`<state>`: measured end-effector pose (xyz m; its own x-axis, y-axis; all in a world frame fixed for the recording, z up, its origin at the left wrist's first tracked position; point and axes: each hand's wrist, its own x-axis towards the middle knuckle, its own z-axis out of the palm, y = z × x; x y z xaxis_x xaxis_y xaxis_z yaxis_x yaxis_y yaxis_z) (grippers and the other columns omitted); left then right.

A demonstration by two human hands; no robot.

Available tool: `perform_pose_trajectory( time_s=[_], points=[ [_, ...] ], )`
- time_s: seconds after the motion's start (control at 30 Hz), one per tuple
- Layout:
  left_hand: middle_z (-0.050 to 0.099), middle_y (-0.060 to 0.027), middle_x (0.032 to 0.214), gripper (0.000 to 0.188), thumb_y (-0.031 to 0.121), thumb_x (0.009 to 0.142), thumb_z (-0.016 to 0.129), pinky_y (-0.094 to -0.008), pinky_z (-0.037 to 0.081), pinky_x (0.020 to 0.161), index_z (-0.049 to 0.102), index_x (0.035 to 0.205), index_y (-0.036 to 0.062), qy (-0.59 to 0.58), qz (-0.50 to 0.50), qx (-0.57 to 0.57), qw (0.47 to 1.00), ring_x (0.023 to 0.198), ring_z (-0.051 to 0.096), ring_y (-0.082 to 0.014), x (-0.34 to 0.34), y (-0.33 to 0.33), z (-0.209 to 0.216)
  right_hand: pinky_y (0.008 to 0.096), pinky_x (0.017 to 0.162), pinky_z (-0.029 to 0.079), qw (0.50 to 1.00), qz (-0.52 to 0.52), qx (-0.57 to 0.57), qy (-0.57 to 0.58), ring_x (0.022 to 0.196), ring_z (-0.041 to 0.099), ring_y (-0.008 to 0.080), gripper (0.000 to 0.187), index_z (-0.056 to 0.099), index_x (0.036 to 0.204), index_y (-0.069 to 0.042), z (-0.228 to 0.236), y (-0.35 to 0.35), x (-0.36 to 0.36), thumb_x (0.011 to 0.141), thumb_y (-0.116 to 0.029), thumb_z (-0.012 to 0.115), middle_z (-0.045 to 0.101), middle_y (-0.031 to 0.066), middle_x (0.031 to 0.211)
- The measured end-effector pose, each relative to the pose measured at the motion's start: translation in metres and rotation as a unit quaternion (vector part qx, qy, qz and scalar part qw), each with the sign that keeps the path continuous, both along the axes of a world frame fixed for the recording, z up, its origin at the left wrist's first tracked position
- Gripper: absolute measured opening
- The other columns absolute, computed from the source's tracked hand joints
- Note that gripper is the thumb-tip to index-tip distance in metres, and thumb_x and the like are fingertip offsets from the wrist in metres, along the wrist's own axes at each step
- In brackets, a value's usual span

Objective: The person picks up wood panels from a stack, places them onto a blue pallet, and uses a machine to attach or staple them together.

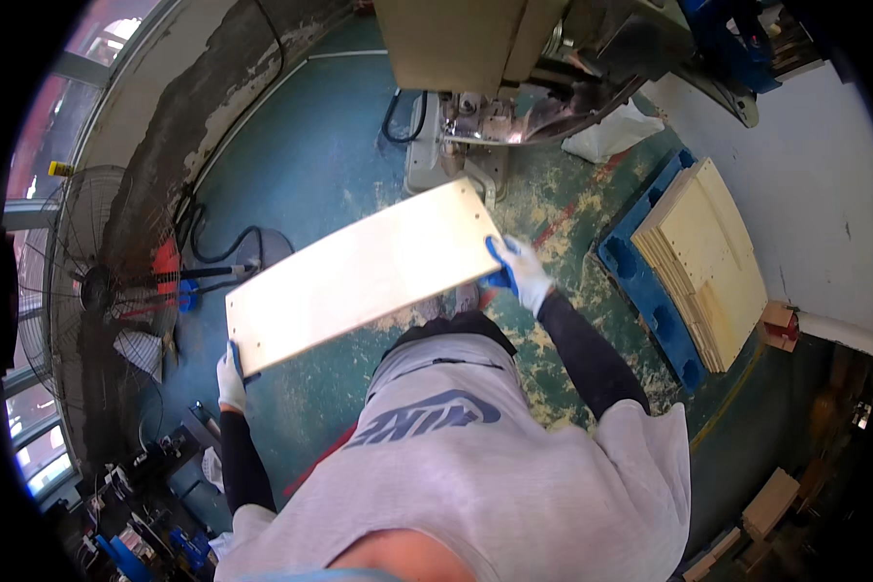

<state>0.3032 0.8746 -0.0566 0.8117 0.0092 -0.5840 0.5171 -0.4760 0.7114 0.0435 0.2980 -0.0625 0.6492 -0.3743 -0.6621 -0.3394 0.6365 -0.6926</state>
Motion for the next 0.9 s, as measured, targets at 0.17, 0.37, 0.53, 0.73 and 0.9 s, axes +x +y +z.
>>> perform_pose_trajectory(
  time_s=[0.17,0.37,0.53,0.73,0.9],
  points=[
    [0.068,-0.0069,0.116,0.054,0.047,0.104,0.051,-0.0302,0.056,0.085,0.061,0.129,-0.0007,-0.094,0.142,-0.127,0.977,0.099,0.068,-0.016,-0.041,0.05,-0.015,0.0231,0.07,0.054,0.986,0.092,-0.112,-0.08,0.086,0.061,0.0055,0.035,0.06,0.12,-0.001,0.042,0.045,-0.019,0.102,-0.03,0.061,0.065,0.0001,0.1],
    [0.068,-0.006,0.115,0.054,0.044,0.105,0.053,-0.0285,0.053,0.086,0.061,0.127,-0.0044,-0.15,0.18,-0.179,0.956,0.096,0.065,-0.0134,-0.03,0.026,-0.005,0.0212,0.071,0.05,0.981,0.089,-0.135,-0.11,0.085,0.059,0.0038,0.036,0.061,0.119,-0.001,0.062,0.034,-0.002,0.102,-0.032,0.062,0.064,-0.0006,0.1],
    [0.068,-0.006,0.115,0.052,0.041,0.105,0.055,-0.0274,0.053,0.086,0.062,0.126,-0.0055,-0.188,0.148,-0.175,0.955,0.097,0.065,-0.0123,-0.006,-0.003,0.003,0.0228,0.065,0.052,0.979,0.044,-0.149,-0.133,0.083,0.061,0.0046,0.036,0.06,0.121,-0.002,0.069,0.019,0.019,0.103,-0.033,0.059,0.065,0.0001,0.1],
    [0.068,-0.0062,0.114,0.047,0.037,0.105,0.056,-0.0271,0.053,0.086,0.063,0.124,-0.0058,-0.177,0.141,-0.177,0.958,0.095,0.065,-0.012,0.013,-0.017,0.016,0.0231,0.056,0.053,0.978,-0.014,-0.173,-0.118,0.082,0.064,0.0061,0.035,0.059,0.124,-0.006,0.069,0.018,0.042,0.103,-0.034,0.056,0.066,0.0001,0.099],
    [0.069,-0.0051,0.11,0.046,0.036,0.104,0.057,-0.0272,0.053,0.084,0.064,0.122,-0.0059,-0.174,0.099,-0.158,0.967,0.093,0.066,-0.012,0.023,-0.004,0.024,0.0234,0.049,0.053,0.979,-0.022,-0.161,-0.123,0.063,0.069,0.0117,0.033,0.058,0.122,-0.007,0.073,0.023,0.039,0.104,-0.034,0.055,0.068,0.0028,0.092]
  ],
)
